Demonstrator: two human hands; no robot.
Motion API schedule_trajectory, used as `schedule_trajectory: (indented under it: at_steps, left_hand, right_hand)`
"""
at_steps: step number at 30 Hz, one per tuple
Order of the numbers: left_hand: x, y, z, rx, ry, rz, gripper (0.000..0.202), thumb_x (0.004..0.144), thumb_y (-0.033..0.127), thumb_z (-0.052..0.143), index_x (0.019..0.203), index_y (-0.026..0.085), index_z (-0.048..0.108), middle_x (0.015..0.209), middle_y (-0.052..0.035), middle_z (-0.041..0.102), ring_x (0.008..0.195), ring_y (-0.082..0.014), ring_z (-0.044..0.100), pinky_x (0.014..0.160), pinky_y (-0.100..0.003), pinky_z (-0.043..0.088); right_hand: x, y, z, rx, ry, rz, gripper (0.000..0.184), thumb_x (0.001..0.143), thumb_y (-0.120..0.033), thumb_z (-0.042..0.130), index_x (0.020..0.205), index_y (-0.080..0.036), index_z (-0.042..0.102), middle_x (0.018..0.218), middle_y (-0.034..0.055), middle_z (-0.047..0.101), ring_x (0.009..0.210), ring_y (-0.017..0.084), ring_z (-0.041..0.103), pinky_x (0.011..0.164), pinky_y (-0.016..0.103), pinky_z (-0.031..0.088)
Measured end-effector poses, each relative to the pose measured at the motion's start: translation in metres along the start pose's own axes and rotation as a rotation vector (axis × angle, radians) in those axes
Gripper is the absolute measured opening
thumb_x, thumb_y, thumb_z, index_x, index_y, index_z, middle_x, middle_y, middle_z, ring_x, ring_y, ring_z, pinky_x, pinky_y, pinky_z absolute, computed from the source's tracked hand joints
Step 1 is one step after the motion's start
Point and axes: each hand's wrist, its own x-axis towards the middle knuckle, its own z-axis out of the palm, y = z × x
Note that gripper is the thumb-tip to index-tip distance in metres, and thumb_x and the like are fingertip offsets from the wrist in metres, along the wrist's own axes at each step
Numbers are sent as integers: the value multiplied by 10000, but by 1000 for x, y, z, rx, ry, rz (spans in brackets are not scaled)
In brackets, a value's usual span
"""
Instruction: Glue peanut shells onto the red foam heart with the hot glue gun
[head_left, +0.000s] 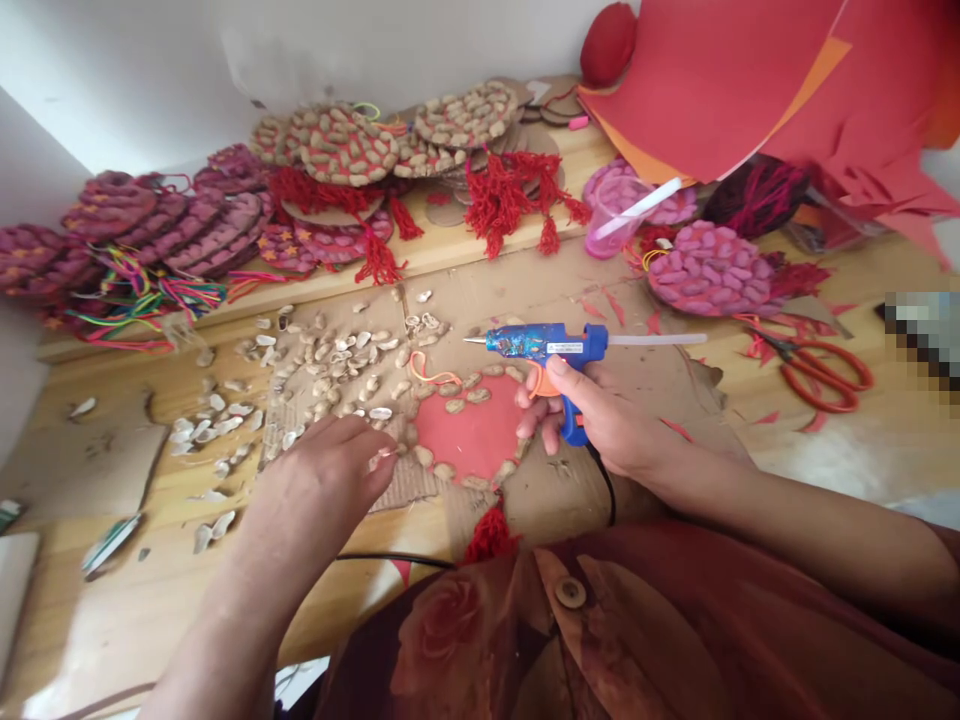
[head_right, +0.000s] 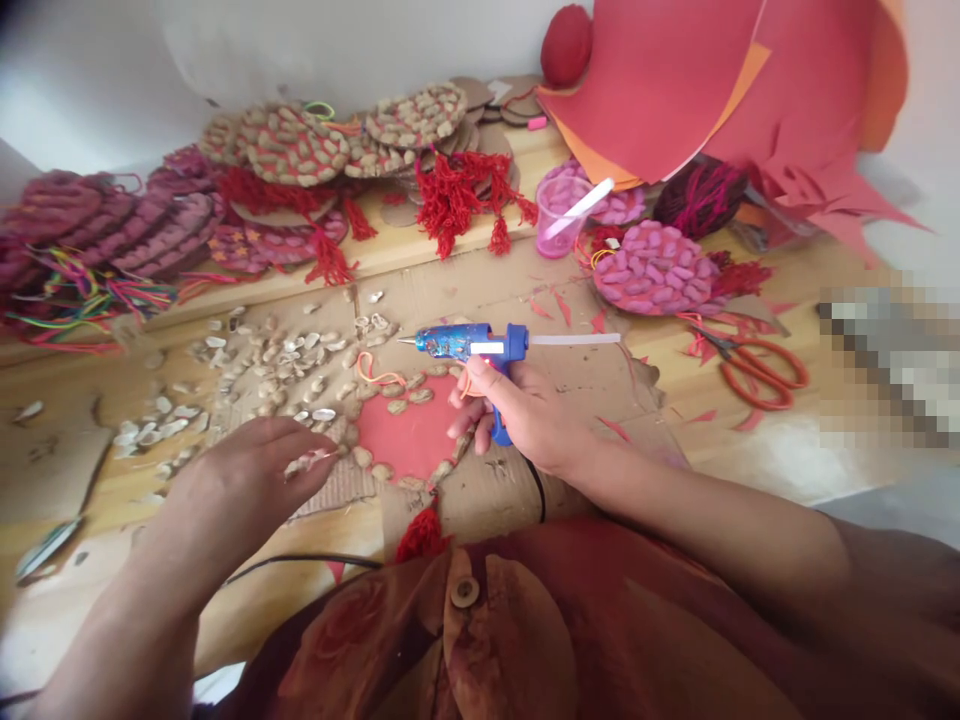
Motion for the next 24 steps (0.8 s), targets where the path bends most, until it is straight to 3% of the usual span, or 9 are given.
schedule_trajectory:
  at_steps: [3, 6, 12, 15, 17, 24]
  left_hand:
    - [1, -1, -3, -120, 23, -73, 167, 926, 301, 602, 846, 225, 727, 863, -42, 715, 797, -221, 663, 694, -338, 463]
    - [-4, -4, -12, -362, 84, -233, 134, 851, 354, 697, 825, 229, 740, 826, -24, 730, 747, -187, 656, 666, -306, 470]
    - [-10, 5, -21, -1185, 167, -541, 221, 702, 377, 853, 753, 195, 740, 716, -26, 691, 630, -132, 587, 584, -253, 451]
    - [-4, 14, -14, -1594, 135, -562, 311, 666, 428, 884, 703, 179, 701, 651, -8, 612, 582, -100, 510, 557, -235, 419]
    - [3, 22, -10, -1747, 91, -542, 355, 674, 460, 878, 684, 173, 669, 639, -4, 567, 591, -97, 481, 540, -220, 388]
    - [19, 46, -8, -1938, -43, -534, 378, 682, 455, 870, 674, 169, 624, 646, -1, 507, 602, -97, 424, 510, -207, 319]
  right_hand:
    - [-3, -3, 0, -9, -6, 12, 371, 957, -561, 582, 886, -197, 596, 899, 37, 643, 639, 149, 723, 395, 183, 502]
    - [-9, -8, 3, -28, -51, -18, 361, 963, -551, 581, 896, -197, 602, 914, 49, 658, 641, 157, 724, 385, 189, 493]
    - [-24, -19, 10, -162, -226, -29, 370, 993, -538, 539, 888, -194, 626, 784, 36, 647, 563, 121, 638, 412, 190, 476]
    - [-31, -22, 11, -185, -291, -52, 350, 1003, -533, 522, 942, -207, 636, 837, 42, 656, 565, 109, 604, 441, 200, 475]
    - [-35, -24, 10, -214, -313, -60, 357, 1001, -551, 514, 992, -216, 637, 846, 43, 662, 561, 111, 585, 458, 215, 474]
    - [-41, -30, 7, -391, -349, -102, 466, 1014, -614, 402, 946, -217, 636, 695, 36, 670, 493, 131, 512, 477, 270, 415]
